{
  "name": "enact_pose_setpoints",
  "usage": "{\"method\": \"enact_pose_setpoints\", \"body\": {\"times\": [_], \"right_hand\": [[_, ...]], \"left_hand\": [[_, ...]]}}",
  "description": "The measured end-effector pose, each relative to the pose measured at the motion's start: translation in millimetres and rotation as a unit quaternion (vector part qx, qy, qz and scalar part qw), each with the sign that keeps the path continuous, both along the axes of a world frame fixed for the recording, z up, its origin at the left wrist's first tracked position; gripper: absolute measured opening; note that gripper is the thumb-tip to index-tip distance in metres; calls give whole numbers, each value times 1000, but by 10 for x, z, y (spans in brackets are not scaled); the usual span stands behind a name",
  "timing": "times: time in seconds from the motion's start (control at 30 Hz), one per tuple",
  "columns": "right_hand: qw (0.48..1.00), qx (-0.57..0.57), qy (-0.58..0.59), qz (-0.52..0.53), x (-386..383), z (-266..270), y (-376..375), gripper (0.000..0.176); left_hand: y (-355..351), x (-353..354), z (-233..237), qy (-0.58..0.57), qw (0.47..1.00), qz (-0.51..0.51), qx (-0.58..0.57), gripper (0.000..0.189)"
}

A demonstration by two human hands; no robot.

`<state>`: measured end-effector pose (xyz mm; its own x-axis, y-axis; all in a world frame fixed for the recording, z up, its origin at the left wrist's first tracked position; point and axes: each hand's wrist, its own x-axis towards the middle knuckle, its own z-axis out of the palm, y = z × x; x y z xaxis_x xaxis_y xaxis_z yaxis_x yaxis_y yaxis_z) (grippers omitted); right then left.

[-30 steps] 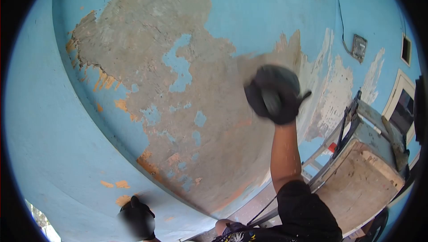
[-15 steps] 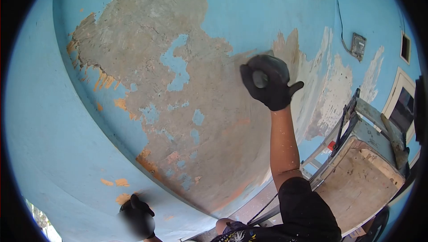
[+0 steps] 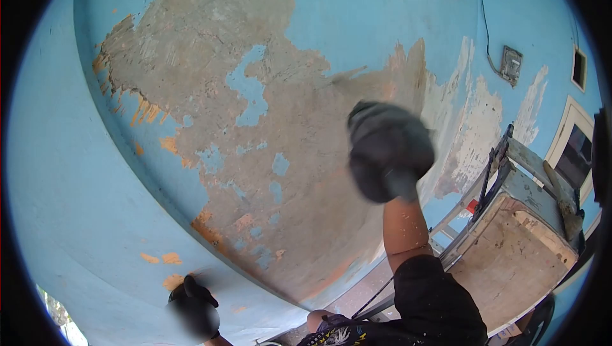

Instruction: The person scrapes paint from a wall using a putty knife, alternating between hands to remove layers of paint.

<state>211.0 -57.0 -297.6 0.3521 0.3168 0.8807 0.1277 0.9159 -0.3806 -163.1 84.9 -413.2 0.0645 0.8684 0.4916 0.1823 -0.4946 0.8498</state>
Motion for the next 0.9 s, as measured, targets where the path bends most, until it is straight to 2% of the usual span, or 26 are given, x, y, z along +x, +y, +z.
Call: {"method": "enact_pose_setpoints", "body": {"times": [0.03,0.07,0.1,0.13,0.17,0.2,0.23,0.3,0.33,0.37,0.4,0.43,0.47,0.5,0.53,0.57,0.6,0.63,0.67,0.7,0.73,0.77,0.8,0.83,0.87,0.9], "right_hand": [[986,135,-94,-1,55,183,130,49],[947,264,-181,-3,71,264,169,44],[951,257,-173,-6,-91,308,10,44],[944,149,-264,-129,-323,508,-204,22],[903,41,-349,-247,-445,641,-314,8],[902,44,-351,-248,-417,640,-291,8],[889,55,-330,-314,-350,591,-216,10],[850,70,-278,-442,-207,432,-60,24],[848,71,-283,-443,-65,391,-58,24],[902,16,-324,-286,151,356,-110,35],[924,-37,-360,-121,213,521,-163,47],[918,-94,-383,49,243,631,-183,58],[808,135,-542,-187,165,556,-172,79],[811,134,-537,-188,81,457,-97,79],[950,91,-295,-39,0,330,-34,74],[992,42,-25,113,-68,230,-2,70],[937,-11,241,254,-109,194,-13,66],[938,-11,237,253,-139,170,-91,66],[948,-1,82,307,-106,204,-182,66],[932,6,-74,355,-39,261,-232,66],[931,5,-71,357,72,190,-192,66],[989,2,-134,64,247,9,-80,61],[954,-7,-185,-234,395,-182,38,56],[830,-17,-226,-510,405,-240,76,50],[830,-17,-230,-508,410,-270,33,50],[942,3,-139,-304,309,-227,-59,45]], "left_hand": [[8,26,22,-6,1000,3,0,61],[7,17,42,-5,1000,-8,-25,61],[-20,-52,34,6,998,-22,-54,60],[26,-84,-12,11,998,-30,-51,58],[20,-63,24,10,998,-33,-47,58],[-8,-38,57,-3,998,-37,-53,57],[-31,-48,64,-15,997,-39,-62,56],[16,-107,-7,-13,998,-36,-50,55],[28,-88,-33,-17,998,-39,-36,55],[11,-98,-20,-22,998,-43,-35,55],[-4,-90,17,-29,997,-49,-58,55],[-19,-72,45,-34,994,-55,-83,55],[-35,-63,58,-42,992,-56,-101,55],[-18,-45,50,-36,993,-56,-101,55],[7,-44,22,-20,997,-44,-65,55],[9,-61,-1,-8,999,-33,-29,55],[-12,-87,-13,-11,999,-35,-30,55],[-29,-127,-12,-15,998,-46,-48,55],[-10,-89,10,-27,996,-57,-63,56],[4,-15,31,-39,996,-56,-60,56],[-1,-19,37,-24,997,-50,-50,56],[-3,-58,36,-2,998,-44,-41,56],[25,-75,-11,-10,998,-44,-50,55],[4,-101,-1,-6,998,-41,-53,55],[-19,-72,19,-6,998,-32,-53,55],[-33,-50,39,-7,998,-23,-50,55]]}}
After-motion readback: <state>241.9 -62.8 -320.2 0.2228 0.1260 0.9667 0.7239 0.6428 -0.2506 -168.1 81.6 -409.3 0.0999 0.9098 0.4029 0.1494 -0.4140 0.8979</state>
